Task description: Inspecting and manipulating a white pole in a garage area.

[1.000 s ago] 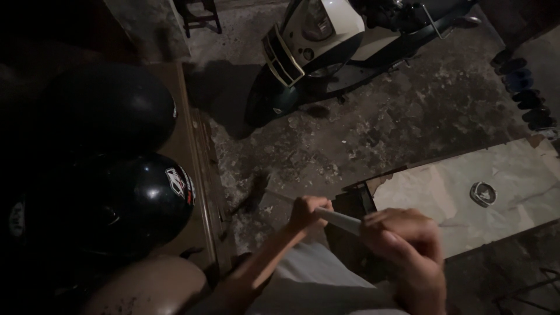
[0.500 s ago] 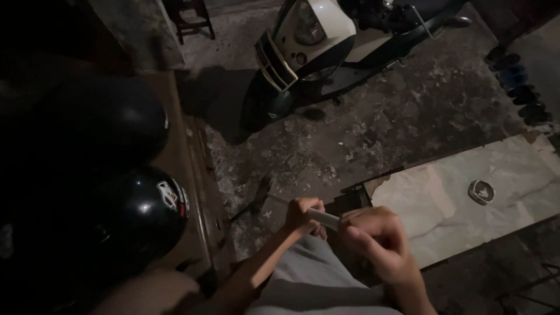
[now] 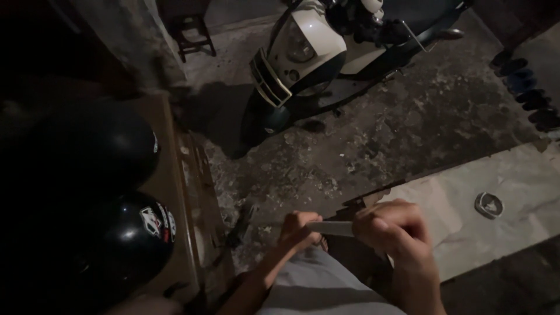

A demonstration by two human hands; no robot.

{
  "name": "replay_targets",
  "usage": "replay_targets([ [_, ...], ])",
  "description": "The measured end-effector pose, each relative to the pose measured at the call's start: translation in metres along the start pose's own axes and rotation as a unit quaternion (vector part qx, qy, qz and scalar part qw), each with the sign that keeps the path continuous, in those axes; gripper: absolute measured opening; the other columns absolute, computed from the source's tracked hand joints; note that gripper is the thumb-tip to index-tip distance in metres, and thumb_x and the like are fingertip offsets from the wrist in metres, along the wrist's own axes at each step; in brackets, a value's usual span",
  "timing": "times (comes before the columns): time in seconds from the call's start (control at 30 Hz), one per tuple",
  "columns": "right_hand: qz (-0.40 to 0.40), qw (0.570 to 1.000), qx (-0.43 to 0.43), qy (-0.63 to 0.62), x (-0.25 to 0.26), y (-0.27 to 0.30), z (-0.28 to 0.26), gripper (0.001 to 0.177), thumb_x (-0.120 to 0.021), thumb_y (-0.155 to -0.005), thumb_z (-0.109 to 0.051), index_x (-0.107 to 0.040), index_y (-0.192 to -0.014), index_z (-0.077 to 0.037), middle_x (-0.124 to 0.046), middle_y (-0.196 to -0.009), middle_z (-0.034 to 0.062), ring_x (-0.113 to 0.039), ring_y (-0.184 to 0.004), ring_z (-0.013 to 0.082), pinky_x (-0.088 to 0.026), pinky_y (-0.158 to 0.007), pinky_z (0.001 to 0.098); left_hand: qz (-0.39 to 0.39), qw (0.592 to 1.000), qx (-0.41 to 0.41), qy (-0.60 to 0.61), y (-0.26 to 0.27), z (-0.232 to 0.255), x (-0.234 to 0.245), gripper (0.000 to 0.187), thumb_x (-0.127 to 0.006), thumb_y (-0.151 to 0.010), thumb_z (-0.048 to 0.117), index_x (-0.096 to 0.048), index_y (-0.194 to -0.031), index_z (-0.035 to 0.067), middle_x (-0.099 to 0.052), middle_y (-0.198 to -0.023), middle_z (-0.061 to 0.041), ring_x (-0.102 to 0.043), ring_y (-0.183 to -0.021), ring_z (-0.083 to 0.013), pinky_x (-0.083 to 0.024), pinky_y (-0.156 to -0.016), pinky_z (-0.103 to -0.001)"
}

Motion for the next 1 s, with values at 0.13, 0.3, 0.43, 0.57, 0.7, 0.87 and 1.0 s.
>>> replay_targets([
  [0.13, -0.002, 0.999, -0.035, -0.009, 0.023, -0.016, 0.008, 0.039, -0.062, -0.096, -0.012, -0.043, -0.066, 0.004, -0.039, -0.052, 0.0041, -0.037, -0.048, 0.0170, -0.031, -0.048, 0.0376, 0.066, 0.997, -0.034, -0.030, -0.011, -0.031, -0.029, 0.021, -0.071, -0.081, 0.015, -0.058, -0.067, 0.004, -0.058, -0.058, -0.015, -0.060, -0.050, -0.0309, -0.047, -0.049, -0.039],
  [0.3, -0.117, 0.982, -0.078, 0.124, 0.027, -0.029, -0.011, 0.047, -0.061, -0.099, -0.013, -0.036, -0.060, -0.004, -0.033, -0.055, 0.0024, -0.036, -0.050, 0.0162, -0.028, -0.052, 0.0367, 0.152, 0.984, -0.089, -0.035, -0.045, -0.024, -0.062, 0.036, -0.068, -0.092, 0.015, -0.049, -0.063, 0.004, -0.052, -0.056, -0.016, -0.058, -0.051, -0.0341, -0.044, -0.049, -0.041],
  [0.43, -0.154, 0.967, -0.076, 0.188, 0.035, -0.033, -0.027, 0.046, -0.061, -0.098, -0.014, -0.038, -0.059, -0.004, -0.037, -0.053, 0.0036, -0.038, -0.047, 0.0179, -0.029, -0.052, 0.0371, 0.174, 0.979, -0.102, -0.035, -0.075, -0.009, -0.085, 0.031, -0.067, -0.087, 0.013, -0.048, -0.064, 0.004, -0.055, -0.060, -0.016, -0.059, -0.056, -0.0356, -0.044, -0.052, -0.043],
  [0.57, -0.194, 0.963, -0.060, 0.178, 0.035, -0.035, -0.056, 0.046, -0.063, -0.097, -0.016, -0.041, -0.058, -0.004, -0.041, -0.053, 0.0041, -0.043, -0.047, 0.0199, -0.032, -0.052, 0.0379, 0.160, 0.984, -0.073, 0.002, -0.090, 0.012, -0.093, 0.031, -0.067, -0.088, 0.012, -0.048, -0.064, 0.004, -0.055, -0.060, -0.017, -0.058, -0.054, -0.0355, -0.044, -0.051, -0.043],
  [0.7, -0.124, 0.990, 0.009, 0.065, 0.057, -0.029, -0.082, 0.047, -0.064, -0.094, -0.019, -0.041, -0.056, -0.006, -0.042, -0.052, 0.0028, -0.045, -0.043, 0.0187, -0.035, -0.051, 0.0372, 0.135, 0.986, -0.098, -0.020, -0.089, 0.042, -0.101, 0.037, -0.070, -0.088, 0.013, -0.046, -0.061, 0.004, -0.052, -0.055, -0.016, -0.059, -0.052, -0.0332, -0.044, -0.050, -0.042],
  [0.87, -0.088, 0.996, -0.006, 0.017, 0.113, -0.037, -0.050, 0.048, -0.061, -0.098, -0.017, -0.038, -0.057, -0.006, -0.039, -0.053, 0.0039, -0.039, -0.045, 0.0184, -0.031, -0.051, 0.0372, 0.132, 0.987, -0.088, 0.018, -0.086, 0.027, -0.107, 0.021, -0.065, -0.086, 0.015, -0.058, -0.067, 0.009, -0.061, -0.060, -0.011, -0.065, -0.053, -0.0290, -0.049, -0.051, -0.039],
  [1.0, -0.071, 0.996, -0.060, 0.017, 0.126, -0.047, -0.040, 0.048, -0.057, -0.100, -0.012, -0.034, -0.059, -0.005, -0.036, -0.054, 0.0033, -0.034, -0.049, 0.0166, -0.029, -0.053, 0.0371, 0.136, 0.989, 0.037, -0.041, -0.089, -0.010, -0.123, 0.037, -0.070, -0.089, 0.019, -0.052, -0.061, 0.003, -0.053, -0.057, -0.019, -0.059, -0.050, -0.0360, -0.044, -0.049, -0.044],
])
Point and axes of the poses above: each hand's wrist, its own y-axis away from the middle knuckle, its own x-axis out of the back of the hand, z = x × y, the point moved 5 cm from there along -y, towards the middle knuckle
